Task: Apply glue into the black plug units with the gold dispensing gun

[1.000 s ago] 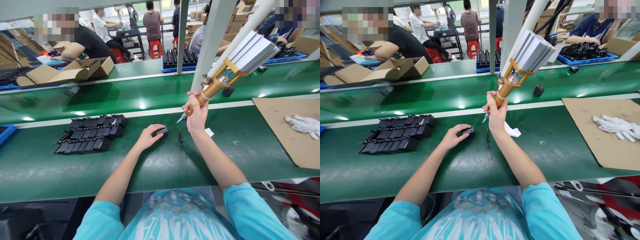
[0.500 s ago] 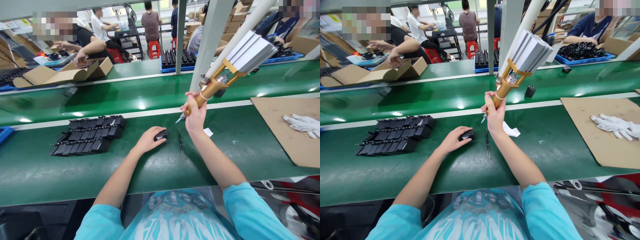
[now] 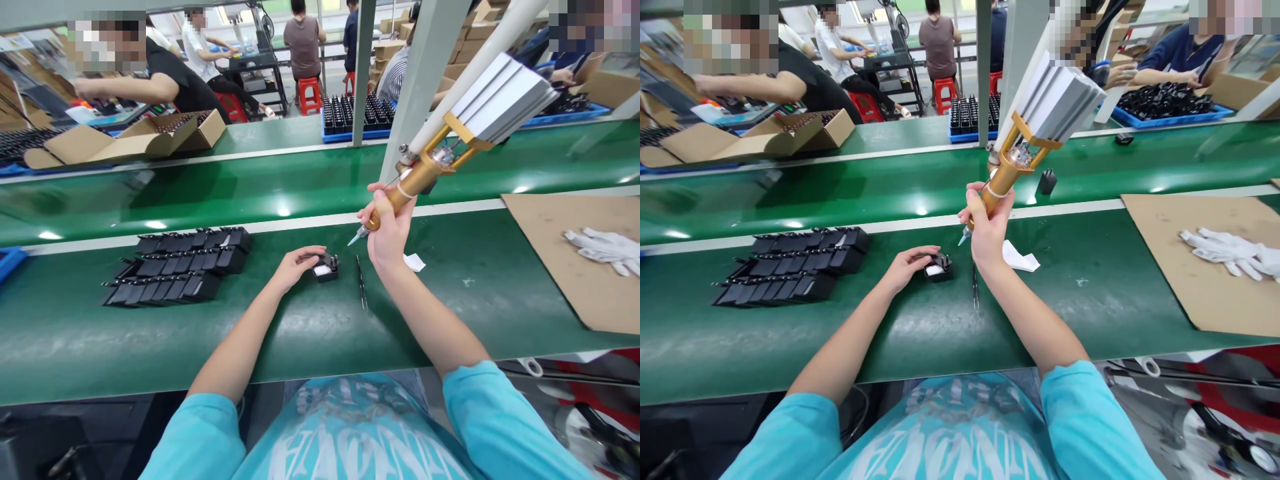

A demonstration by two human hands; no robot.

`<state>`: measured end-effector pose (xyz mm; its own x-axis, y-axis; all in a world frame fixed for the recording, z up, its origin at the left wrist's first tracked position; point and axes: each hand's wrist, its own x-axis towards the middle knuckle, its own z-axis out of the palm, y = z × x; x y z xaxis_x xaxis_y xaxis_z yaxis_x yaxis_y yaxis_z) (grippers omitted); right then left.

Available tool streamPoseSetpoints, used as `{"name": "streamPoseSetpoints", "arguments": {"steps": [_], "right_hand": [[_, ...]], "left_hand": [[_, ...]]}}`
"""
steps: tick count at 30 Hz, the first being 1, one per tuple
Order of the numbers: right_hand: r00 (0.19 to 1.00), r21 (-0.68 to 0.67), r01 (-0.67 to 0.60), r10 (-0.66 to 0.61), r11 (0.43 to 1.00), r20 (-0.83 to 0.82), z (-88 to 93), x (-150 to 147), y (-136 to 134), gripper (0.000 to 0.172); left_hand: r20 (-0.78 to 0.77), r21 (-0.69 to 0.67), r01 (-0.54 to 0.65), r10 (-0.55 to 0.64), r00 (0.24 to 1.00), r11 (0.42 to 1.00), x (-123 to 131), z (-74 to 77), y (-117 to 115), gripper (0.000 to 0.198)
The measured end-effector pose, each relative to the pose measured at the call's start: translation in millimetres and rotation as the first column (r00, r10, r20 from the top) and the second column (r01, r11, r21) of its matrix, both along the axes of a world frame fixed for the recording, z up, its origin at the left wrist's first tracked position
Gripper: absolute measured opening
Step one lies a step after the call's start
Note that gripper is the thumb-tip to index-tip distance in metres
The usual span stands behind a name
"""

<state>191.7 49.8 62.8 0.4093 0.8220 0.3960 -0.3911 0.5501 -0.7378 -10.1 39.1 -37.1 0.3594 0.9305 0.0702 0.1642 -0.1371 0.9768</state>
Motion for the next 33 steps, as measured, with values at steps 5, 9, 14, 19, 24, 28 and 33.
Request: {"name": "streamPoseSetpoints", "arguments": {"steps": [5, 9, 14, 19, 24, 28, 33], "right_hand": [[0.997, -0.008, -0.060, 0.060, 0.998, -0.045, 3.5, -3.5, -5.3, 0.033], [0.984, -0.019, -0.171, 0.170, 0.985, -0.042, 6.8, -7.5, -12.2, 0.032], [0.968, 0.076, -0.249, 0.250, 0.965, -0.001, 3.6, -11.4, -16.9, 0.038], [0.964, 0.092, -0.264, 0.265, 0.960, -0.006, 1.8, -9.9, -16.1, 0.040], [0.966, 0.050, -0.258, 0.260, 0.965, -0.018, 4.3, -9.1, -15.8, 0.040], [0.974, 0.054, -0.226, 0.227, 0.973, -0.020, 5.9, -10.8, -17.2, 0.037], [0.962, 0.083, -0.269, 0.271, 0.959, -0.014, 5.3, -11.7, -18.3, 0.034]], "left_hand": [[-0.474, 0.200, 0.262, -0.141, 0.869, 0.944, -7.4, 22.9, -10.0, 0.054], [-0.583, 0.225, 0.224, -0.053, 0.811, 0.948, -4.4, 21.1, -12.3, 0.050], [-0.421, 0.196, -0.013, 0.096, 0.902, 0.981, 13.3, 20.4, -21.6, 0.045], [-0.409, 0.317, -0.126, 0.255, 0.876, 0.940, 21.5, 33.7, -31.7, 0.038], [-0.365, 0.415, -0.156, 0.321, 0.874, 0.896, 20.4, 37.4, -33.5, 0.037], [-0.368, 0.420, -0.148, 0.317, 0.874, 0.895, 20.6, 37.9, -35.3, 0.037], [-0.363, 0.407, -0.148, 0.308, 0.879, 0.901, 21.2, 39.2, -35.7, 0.036]]}}
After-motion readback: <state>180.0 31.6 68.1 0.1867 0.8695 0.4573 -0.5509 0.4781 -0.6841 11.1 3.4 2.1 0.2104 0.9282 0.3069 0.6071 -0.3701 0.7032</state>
